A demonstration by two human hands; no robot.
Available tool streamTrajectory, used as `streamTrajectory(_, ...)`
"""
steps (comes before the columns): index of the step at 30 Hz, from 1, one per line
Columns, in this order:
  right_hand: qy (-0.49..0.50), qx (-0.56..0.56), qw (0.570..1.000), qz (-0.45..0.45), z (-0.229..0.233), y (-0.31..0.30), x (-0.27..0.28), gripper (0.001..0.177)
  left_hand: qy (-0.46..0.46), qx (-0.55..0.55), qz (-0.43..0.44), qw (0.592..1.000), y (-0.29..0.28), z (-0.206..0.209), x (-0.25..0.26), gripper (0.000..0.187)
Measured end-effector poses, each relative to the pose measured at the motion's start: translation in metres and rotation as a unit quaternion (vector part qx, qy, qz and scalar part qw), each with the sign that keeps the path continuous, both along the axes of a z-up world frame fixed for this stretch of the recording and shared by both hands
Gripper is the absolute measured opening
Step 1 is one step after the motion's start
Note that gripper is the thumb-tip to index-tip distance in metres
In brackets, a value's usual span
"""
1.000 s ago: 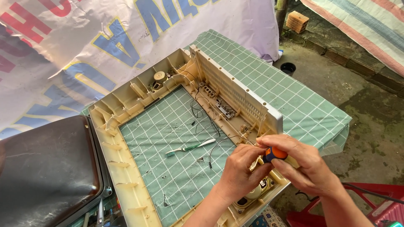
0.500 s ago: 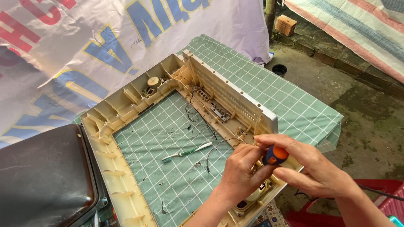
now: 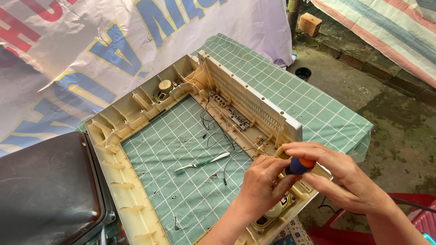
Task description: The person uses a screwdriver to work on a small component inside the open casing of an electronic device. They then use a pair of scissors to cut a wire connected to a speaker within the device's chassis.
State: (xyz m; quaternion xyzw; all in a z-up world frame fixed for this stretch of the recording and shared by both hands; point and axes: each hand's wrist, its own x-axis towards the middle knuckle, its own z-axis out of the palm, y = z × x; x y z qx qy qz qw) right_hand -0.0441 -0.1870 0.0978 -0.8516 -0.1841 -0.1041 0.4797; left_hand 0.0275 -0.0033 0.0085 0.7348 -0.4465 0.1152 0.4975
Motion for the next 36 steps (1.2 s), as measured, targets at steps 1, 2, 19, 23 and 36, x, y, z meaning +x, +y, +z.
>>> streamTrajectory(1, 0.001, 0.001, 1.000, -0.001, -0.005, 0.000, 0.001, 0.040, 0.001, 0.001, -0.001, 1.000, 0.001, 0.004, -0.001, 0.024)
streamTrajectory(2, -0.058, -0.037, 0.997, -0.044, -0.010, 0.001, 0.002, 0.038, 0.011, 0.009, -0.004, 1.000, 0.001, 0.009, -0.002, 0.026)
streamTrajectory(19, -0.130, -0.099, 0.970, -0.180, -0.058, 0.000, 0.007, 0.054, 0.026, 0.020, -0.008, 0.999, 0.002, 0.003, -0.003, 0.031)
streamTrajectory(23, -0.016, -0.029, 0.990, -0.134, -0.029, 0.011, 0.005, 0.060, 0.007, 0.021, 0.001, 1.000, 0.001, -0.002, 0.000, 0.026)
streamTrajectory(36, -0.070, -0.005, 0.995, -0.074, -0.023, 0.014, 0.002, 0.051, 0.003, 0.045, -0.010, 0.999, 0.004, 0.000, 0.000, 0.029)
